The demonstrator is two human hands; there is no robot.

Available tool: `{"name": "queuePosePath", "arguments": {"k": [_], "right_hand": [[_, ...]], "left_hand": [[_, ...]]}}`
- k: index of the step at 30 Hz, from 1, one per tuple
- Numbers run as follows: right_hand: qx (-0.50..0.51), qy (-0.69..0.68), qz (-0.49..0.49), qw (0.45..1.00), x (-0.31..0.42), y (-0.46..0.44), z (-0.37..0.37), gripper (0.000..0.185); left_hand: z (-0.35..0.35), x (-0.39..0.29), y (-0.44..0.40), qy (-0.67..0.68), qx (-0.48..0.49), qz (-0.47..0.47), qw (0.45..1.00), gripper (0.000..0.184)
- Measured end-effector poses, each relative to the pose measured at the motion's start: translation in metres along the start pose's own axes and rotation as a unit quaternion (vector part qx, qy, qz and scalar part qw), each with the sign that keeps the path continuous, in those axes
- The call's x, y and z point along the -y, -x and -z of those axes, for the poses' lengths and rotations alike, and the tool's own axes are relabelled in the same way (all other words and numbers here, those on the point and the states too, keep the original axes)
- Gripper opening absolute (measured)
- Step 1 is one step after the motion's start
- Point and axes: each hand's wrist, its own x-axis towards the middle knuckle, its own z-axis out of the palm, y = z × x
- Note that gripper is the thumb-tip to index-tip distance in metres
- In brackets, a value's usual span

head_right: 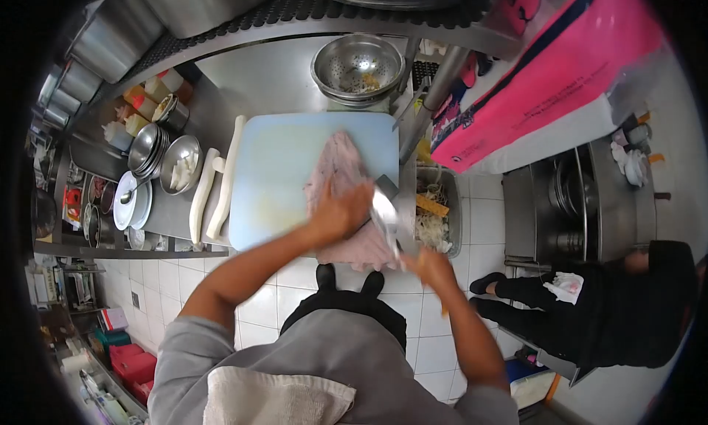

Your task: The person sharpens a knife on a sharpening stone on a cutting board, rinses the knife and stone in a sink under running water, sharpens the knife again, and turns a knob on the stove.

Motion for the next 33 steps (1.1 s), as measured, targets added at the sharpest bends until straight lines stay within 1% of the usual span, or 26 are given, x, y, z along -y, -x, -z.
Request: {"name": "queuePosePath", "arguments": {"k": [1,2,3,4,5,6,7,8,9,10,11,12,13,14,15,16,17,18,19,20,22,25,29,31,33], "right_hand": [[-0.018,-0.084,0.064,0.994,0.023,-0.023,0.02,0.056],[-0.033,-0.086,0.089,0.992,0.042,-0.045,0.036,0.054],[-0.047,-0.087,0.113,0.989,0.057,-0.061,0.048,0.052],[-0.06,-0.026,0.085,0.994,0.071,-0.069,0.057,0.051],[-0.106,-0.009,0.086,0.991,0.079,-0.067,0.056,0.052],[-0.109,-0.016,0.084,0.99,0.08,-0.057,0.055,0.052],[-0.115,-0.078,0.127,0.982,0.077,-0.038,0.053,0.052],[-0.122,-0.137,0.172,0.968,0.076,-0.017,0.054,0.053],[-0.055,-0.213,0.138,0.966,0.077,0.008,0.056,0.055],[-0.056,-0.218,0.136,0.965,0.064,0.015,0.042,0.055],[-0.154,-0.161,0.231,0.947,0.044,0.017,0.025,0.055],[-0.251,-0.1,0.317,0.909,0.029,0.024,0.009,0.055],[-0.257,-0.105,0.312,0.909,0.02,0.038,-0.004,0.055],[-0.284,-0.098,0.27,0.915,0.013,0.053,-0.019,0.054],[-0.311,-0.092,0.226,0.919,0.007,0.065,-0.032,0.053],[-0.316,-0.098,0.216,0.919,0.001,0.078,-0.044,0.053],[-0.344,-0.07,0.2,0.915,-0.003,0.089,-0.055,0.052],[-0.371,-0.041,0.184,0.91,-0.007,0.099,-0.064,0.051],[-0.376,-0.044,0.173,0.909,-0.009,0.11,-0.072,0.051],[-0.379,-0.049,0.152,0.911,-0.011,0.12,-0.079,0.051],[-0.388,-0.055,0.121,0.912,-0.016,0.132,-0.089,0.051],[-0.427,-0.006,0.104,0.898,-0.019,0.143,-0.099,0.049],[-0.426,0.018,0.083,0.901,-0.016,0.134,-0.102,0.049],[-0.425,0.014,0.108,0.898,-0.006,0.116,-0.107,0.052],[-0.437,-0.028,0.178,0.881,0.022,0.087,-0.117,0.052]], "left_hand": [[-0.01,0.03,-0.025,0.058,0.031,0.033,0.997,0.044],[-0.017,0.056,-0.045,0.119,0.065,0.066,0.989,0.044],[-0.005,0.074,-0.068,0.145,0.145,0.084,0.975,0.044],[0.016,0.087,-0.08,0.165,0.225,0.102,0.955,0.045],[0.03,0.09,-0.08,0.158,0.224,0.097,0.957,0.045],[0.04,0.087,-0.075,0.194,0.129,0.122,0.965,0.044],[0.05,0.082,-0.069,0.232,0.033,0.144,0.961,0.044],[0.06,0.081,-0.059,0.232,0.035,0.136,0.963,0.044],[0.072,0.083,-0.044,0.271,-0.042,0.165,0.947,0.046],[0.081,0.083,-0.028,0.308,-0.116,0.194,0.924,0.047],[0.089,0.083,-0.014,0.307,-0.113,0.188,0.926,0.047],[0.095,0.084,-0.001,0.327,-0.113,0.208,0.915,0.049],[0.098,0.081,0.009,0.348,-0.112,0.227,0.903,0.05],[0.097,0.075,0.017,0.351,-0.109,0.218,0.904,0.05],[0.092,0.07,0.024,0.305,-0.089,0.185,0.93,0.052],[0.087,0.065,0.031,0.259,-0.067,0.15,0.952,0.053],[0.08,0.058,0.034,0.264,-0.063,0.138,0.953,0.053],[0.073,0.047,0.035,0.218,-0.044,0.073,0.972,0.054],[0.067,0.037,0.035,0.171,-0.027,0.008,0.985,0.054],[0.062,0.029,0.035,0.175,-0.026,-0.003,0.984,0.054],[0.053,0.011,0.033,0.191,-0.022,-0.098,0.976,0.052],[0.04,-0.007,0.033,0.195,-0.009,-0.147,0.97,0.053],[0.033,-0.006,0.038,0.209,0.016,-0.145,0.967,0.056],[0.032,0.008,0.046,0.213,0.032,-0.104,0.971,0.056],[0.036,0.045,0.07,0.178,0.01,-0.071,0.981,0.056]]}}
